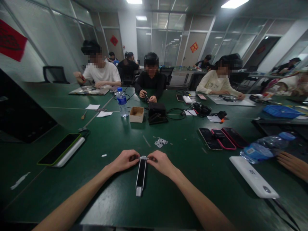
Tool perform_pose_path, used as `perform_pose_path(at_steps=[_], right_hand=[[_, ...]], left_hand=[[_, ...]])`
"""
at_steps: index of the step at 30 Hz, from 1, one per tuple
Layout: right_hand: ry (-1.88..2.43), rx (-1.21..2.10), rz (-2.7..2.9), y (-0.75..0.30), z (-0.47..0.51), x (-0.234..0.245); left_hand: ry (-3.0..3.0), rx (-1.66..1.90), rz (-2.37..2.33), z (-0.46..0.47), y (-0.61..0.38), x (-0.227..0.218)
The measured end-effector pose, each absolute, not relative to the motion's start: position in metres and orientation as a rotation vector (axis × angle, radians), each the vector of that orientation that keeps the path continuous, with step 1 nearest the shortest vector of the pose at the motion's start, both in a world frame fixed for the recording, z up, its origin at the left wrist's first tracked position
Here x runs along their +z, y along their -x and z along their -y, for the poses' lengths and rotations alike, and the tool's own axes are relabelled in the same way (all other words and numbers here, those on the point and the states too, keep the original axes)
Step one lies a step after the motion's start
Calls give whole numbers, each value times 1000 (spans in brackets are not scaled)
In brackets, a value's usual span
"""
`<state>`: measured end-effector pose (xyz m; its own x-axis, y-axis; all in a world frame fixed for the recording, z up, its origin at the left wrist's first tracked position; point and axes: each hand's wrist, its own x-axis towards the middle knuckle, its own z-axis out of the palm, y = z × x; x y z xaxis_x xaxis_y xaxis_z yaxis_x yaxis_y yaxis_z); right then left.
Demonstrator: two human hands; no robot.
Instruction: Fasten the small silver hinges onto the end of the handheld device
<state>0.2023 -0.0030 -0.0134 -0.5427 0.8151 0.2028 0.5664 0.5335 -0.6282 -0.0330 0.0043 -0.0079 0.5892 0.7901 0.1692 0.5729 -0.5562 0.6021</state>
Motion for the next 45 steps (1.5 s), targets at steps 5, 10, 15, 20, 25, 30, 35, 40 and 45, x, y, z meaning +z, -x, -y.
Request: perform_pose_path(at_steps=[5, 10, 15, 20, 25, 30, 35, 40, 45], right_hand=[[1083, 688, 2326, -205, 3, -11], [1180, 491, 2276, -214, -21, -2], [1548, 237, 2388, -214, -67, 15], [1768, 342, 2450, -204, -93, 16], [1807, 476, 2377, -198, -100, 11], [1718, 478, 2397, -196, -95, 15], [1546, 451, 2369, -189, -74, 21], [1323, 640, 2266, -174, -46, 23], [1171, 902, 2154, -154, -25, 27]], left_hand=[[-2351, 595, -1067, -5, 34, -9], [-2330, 602, -1072, -4, 34, -7], [-2293, 600, -1119, 0, 36, -8], [-2257, 599, -1182, 2, 38, -9], [-2246, 585, -1215, 4, 38, -6], [-2226, 626, -1230, 5, 37, -4], [-2211, 641, -1257, 6, 36, -3], [-2145, 670, -1284, 4, 35, -6], [-2130, 752, -1262, 1, 36, -9]])
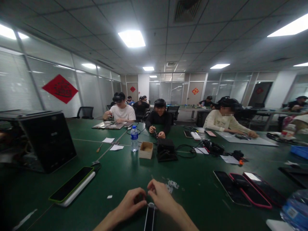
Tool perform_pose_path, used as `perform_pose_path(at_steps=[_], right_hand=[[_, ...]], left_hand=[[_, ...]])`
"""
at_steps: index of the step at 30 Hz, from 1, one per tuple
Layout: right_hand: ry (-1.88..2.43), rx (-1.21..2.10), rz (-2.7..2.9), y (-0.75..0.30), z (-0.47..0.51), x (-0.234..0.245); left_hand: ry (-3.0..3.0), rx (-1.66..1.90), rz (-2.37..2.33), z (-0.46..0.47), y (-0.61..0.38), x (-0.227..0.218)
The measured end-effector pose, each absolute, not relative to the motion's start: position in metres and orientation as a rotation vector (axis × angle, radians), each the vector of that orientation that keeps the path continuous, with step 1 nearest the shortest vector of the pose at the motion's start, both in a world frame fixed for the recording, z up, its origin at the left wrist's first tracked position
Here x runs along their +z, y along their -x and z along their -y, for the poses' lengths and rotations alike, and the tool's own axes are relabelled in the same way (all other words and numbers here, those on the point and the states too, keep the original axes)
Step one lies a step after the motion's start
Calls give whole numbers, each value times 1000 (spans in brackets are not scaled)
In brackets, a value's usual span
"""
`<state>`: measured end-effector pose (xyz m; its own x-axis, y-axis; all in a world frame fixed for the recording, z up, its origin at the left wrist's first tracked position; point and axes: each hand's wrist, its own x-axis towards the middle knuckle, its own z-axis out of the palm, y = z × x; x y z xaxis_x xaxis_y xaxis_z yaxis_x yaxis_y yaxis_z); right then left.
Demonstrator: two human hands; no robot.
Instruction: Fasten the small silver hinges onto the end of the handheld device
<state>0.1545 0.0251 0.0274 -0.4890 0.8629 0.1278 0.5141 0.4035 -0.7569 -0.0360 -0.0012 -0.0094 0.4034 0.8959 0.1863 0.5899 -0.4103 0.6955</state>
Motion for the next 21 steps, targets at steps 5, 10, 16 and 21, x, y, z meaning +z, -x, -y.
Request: perform_pose_path(at_steps=[5, 10, 16, 21], right_hand=[[1105, 971, 2095, -143, -18, 25], [1076, 953, 2078, -144, -19, 17], [1074, 875, 2163, -152, -18, 25], [1116, 731, 2191, -176, -16, 17]], left_hand=[[-2125, 814, -1263, -1, 37, -15], [-2116, 852, -1255, -3, 37, -17], [-2094, 902, -1190, -4, 35, -12], [-2200, 803, -1136, -7, 40, -11]])
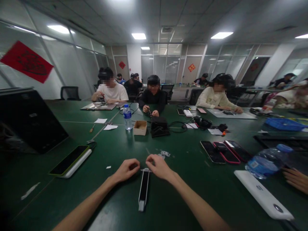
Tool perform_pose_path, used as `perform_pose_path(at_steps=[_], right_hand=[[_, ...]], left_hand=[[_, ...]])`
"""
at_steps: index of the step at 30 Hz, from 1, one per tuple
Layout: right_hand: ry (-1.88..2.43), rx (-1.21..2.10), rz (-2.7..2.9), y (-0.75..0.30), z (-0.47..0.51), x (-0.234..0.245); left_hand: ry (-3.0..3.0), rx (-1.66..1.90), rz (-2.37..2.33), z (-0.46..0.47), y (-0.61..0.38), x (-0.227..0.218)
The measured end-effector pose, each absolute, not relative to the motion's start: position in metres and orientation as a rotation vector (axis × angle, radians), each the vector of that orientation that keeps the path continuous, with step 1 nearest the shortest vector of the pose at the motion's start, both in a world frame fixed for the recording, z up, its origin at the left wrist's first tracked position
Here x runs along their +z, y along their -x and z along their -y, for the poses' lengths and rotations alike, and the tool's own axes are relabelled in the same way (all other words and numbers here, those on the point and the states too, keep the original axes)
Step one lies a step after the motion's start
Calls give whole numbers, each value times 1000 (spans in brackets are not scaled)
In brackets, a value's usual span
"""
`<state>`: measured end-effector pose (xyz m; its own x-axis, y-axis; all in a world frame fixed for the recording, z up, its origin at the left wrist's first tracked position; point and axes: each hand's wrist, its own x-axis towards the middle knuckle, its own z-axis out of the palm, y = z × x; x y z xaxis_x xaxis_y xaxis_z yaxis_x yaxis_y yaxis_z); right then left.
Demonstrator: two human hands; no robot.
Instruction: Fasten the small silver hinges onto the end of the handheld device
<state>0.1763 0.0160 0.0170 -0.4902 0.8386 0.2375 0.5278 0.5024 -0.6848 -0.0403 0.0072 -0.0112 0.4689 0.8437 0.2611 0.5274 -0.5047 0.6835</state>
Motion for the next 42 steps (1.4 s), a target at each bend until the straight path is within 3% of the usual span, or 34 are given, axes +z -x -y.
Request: perform_pose_path(at_steps=[8, 42], right_hand=[[1170, 678, 2283, -210, -1, -6], [1208, 681, 2345, -202, 8, -3]], left_hand=[[-2247, 667, -1109, -8, 42, -10], [-2241, 629, -1090, -8, 44, -10]])
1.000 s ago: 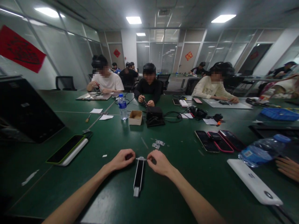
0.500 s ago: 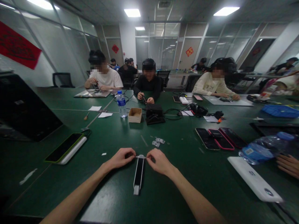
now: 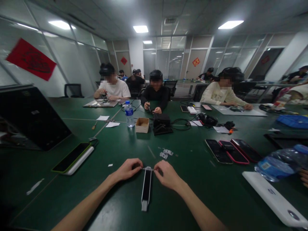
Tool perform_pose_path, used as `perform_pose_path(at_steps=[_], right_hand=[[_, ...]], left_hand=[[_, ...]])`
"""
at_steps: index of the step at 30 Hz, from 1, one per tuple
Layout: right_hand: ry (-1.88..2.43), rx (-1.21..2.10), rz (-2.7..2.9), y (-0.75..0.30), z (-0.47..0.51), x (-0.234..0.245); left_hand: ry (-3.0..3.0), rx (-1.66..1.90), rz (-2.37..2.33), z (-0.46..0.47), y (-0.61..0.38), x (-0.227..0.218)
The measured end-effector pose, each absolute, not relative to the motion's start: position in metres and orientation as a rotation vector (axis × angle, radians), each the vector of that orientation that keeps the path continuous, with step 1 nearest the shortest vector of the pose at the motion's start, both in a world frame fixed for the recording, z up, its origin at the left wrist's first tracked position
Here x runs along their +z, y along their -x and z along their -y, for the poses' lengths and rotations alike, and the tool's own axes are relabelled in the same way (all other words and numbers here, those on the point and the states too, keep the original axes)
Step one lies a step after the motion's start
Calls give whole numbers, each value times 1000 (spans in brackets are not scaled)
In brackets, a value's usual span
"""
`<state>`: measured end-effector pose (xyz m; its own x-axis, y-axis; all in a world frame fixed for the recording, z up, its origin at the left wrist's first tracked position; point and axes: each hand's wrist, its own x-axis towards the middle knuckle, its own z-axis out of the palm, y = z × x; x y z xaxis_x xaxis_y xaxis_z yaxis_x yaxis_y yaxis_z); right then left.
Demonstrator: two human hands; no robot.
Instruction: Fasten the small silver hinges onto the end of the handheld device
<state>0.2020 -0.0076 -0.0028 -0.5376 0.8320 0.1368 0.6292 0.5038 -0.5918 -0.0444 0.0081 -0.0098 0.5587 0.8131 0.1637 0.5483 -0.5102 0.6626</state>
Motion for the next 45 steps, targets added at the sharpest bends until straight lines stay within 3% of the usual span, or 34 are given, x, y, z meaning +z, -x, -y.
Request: perform_pose_path(at_steps=[21, 45], right_hand=[[1130, 521, 2301, -201, 4, -18], [1113, 566, 2318, -204, 1, -21]], left_hand=[[-2204, 654, -1124, -4, 37, -7], [-2299, 598, -1106, -4, 37, -4]])
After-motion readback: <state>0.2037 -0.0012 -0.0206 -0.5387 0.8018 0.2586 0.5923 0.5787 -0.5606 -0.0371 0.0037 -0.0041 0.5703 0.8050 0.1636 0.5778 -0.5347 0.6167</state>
